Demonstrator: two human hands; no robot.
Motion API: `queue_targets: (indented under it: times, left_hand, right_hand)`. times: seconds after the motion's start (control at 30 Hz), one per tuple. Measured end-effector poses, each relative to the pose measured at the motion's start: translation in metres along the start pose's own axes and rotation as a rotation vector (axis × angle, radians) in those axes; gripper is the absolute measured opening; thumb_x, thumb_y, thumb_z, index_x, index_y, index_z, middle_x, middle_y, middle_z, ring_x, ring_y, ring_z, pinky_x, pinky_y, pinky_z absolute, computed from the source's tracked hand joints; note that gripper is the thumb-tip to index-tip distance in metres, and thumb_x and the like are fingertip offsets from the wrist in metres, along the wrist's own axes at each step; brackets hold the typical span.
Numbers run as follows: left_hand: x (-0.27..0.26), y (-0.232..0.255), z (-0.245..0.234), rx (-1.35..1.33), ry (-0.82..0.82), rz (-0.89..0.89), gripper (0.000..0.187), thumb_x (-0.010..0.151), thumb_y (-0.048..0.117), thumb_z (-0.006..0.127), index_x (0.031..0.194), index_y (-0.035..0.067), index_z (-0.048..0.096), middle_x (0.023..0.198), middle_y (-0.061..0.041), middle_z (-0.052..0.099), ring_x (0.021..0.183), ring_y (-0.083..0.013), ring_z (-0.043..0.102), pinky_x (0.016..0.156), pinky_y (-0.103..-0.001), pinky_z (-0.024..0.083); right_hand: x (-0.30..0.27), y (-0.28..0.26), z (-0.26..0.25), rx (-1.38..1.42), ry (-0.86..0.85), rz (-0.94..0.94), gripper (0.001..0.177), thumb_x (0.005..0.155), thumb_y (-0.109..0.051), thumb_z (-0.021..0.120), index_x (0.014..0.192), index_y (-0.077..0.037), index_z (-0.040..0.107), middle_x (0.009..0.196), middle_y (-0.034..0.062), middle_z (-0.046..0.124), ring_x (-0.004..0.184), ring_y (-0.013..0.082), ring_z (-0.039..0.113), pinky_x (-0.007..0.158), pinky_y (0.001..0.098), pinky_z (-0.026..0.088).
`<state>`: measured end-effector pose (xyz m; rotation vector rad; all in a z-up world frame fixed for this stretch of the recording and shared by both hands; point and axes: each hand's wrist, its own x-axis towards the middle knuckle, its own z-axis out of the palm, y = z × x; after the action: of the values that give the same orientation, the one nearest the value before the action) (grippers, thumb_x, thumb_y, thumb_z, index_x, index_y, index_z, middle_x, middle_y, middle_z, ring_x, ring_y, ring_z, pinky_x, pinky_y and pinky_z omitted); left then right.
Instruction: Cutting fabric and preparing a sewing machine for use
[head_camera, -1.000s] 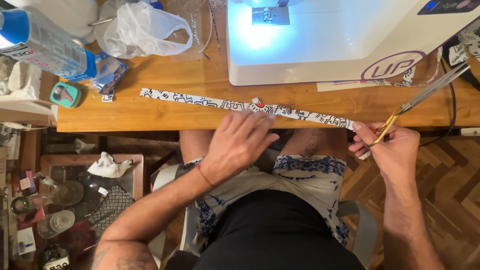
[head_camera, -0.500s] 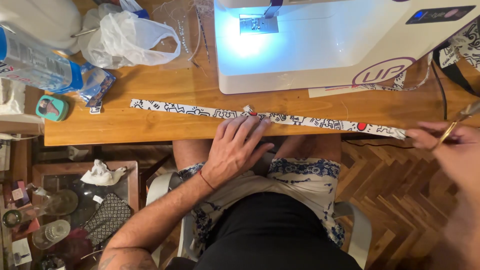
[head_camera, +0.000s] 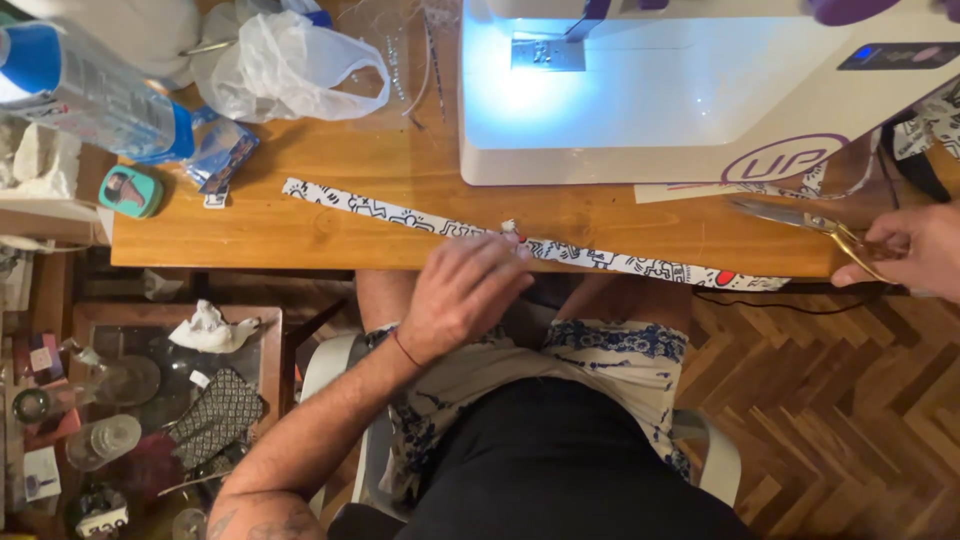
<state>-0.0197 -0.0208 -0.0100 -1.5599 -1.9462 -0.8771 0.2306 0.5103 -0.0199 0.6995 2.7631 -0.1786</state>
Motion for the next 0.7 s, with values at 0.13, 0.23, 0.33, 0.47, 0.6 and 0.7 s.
queue_targets:
  times: [0.13,0.23,0.33,0.47,0.6,0.7]
  left_hand:
    - [0.012,-0.025,-0.014,-0.100,-0.091,-0.142,0.028,0.104,0.012,0.066,0.133,0.008,0.065,0.127,-0.009,0.069,0.110,-0.0273,0.062,0.088,-0.041,0.050]
    - [0.026,-0.035,-0.020,-0.166,-0.239,-0.115,0.029,0.104,0.024,0.062,0.127,0.008,0.069,0.123,-0.009,0.070,0.109,-0.0296,0.060,0.090,-0.043,0.050]
    - [0.031,-0.037,-0.022,-0.094,-0.319,0.009,0.035,0.105,0.040,0.063,0.123,0.011,0.071,0.123,-0.007,0.068,0.109,-0.0279,0.059,0.089,-0.041,0.047]
    - [0.020,-0.040,-0.015,0.032,-0.393,-0.015,0.040,0.107,0.044,0.054,0.125,0.009,0.064,0.127,-0.013,0.065,0.113,-0.0265,0.061,0.092,-0.042,0.050]
    - [0.020,-0.042,-0.023,0.111,-0.357,-0.076,0.045,0.106,0.044,0.058,0.133,0.008,0.064,0.131,-0.013,0.060,0.115,-0.0292,0.058,0.091,-0.042,0.049]
    - [0.008,-0.054,-0.023,0.194,-0.480,-0.200,0.059,0.106,0.058,0.044,0.136,0.010,0.061,0.124,-0.013,0.054,0.103,-0.0257,0.055,0.087,-0.043,0.051]
  right_hand:
    - [0.039,-0.008,-0.011,-0.548,-0.306,0.034,0.054,0.050,-0.074,0.091,0.080,-0.031,0.079,0.068,-0.0123,0.081,0.063,0.0027,0.074,0.067,0.0160,0.053]
    - [0.059,-0.024,-0.017,-0.837,-0.428,-0.010,0.061,0.048,-0.094,0.084,0.076,-0.040,0.073,0.068,-0.0211,0.077,0.069,-0.0028,0.072,0.067,0.0126,0.048]
    - [0.072,-0.023,-0.017,-0.841,-0.489,-0.041,0.052,0.055,-0.082,0.092,0.083,-0.041,0.075,0.074,-0.0201,0.078,0.075,-0.0015,0.074,0.071,0.0142,0.051]
    - [0.086,0.029,0.012,-0.705,-0.371,-0.069,0.024,0.077,-0.045,0.088,0.097,-0.034,0.081,0.083,-0.0183,0.086,0.083,-0.0020,0.085,0.079,0.0075,0.060]
    - [0.107,0.072,0.039,-0.726,-0.225,-0.153,0.051,0.052,-0.075,0.089,0.087,-0.041,0.074,0.077,-0.0176,0.079,0.078,0.0028,0.075,0.075,0.0171,0.049]
    - [0.121,0.135,0.080,0.342,-0.342,0.077,0.065,0.080,0.023,0.081,0.141,0.014,0.059,0.112,0.0342,0.081,0.100,0.0439,0.080,0.090,0.0455,0.059]
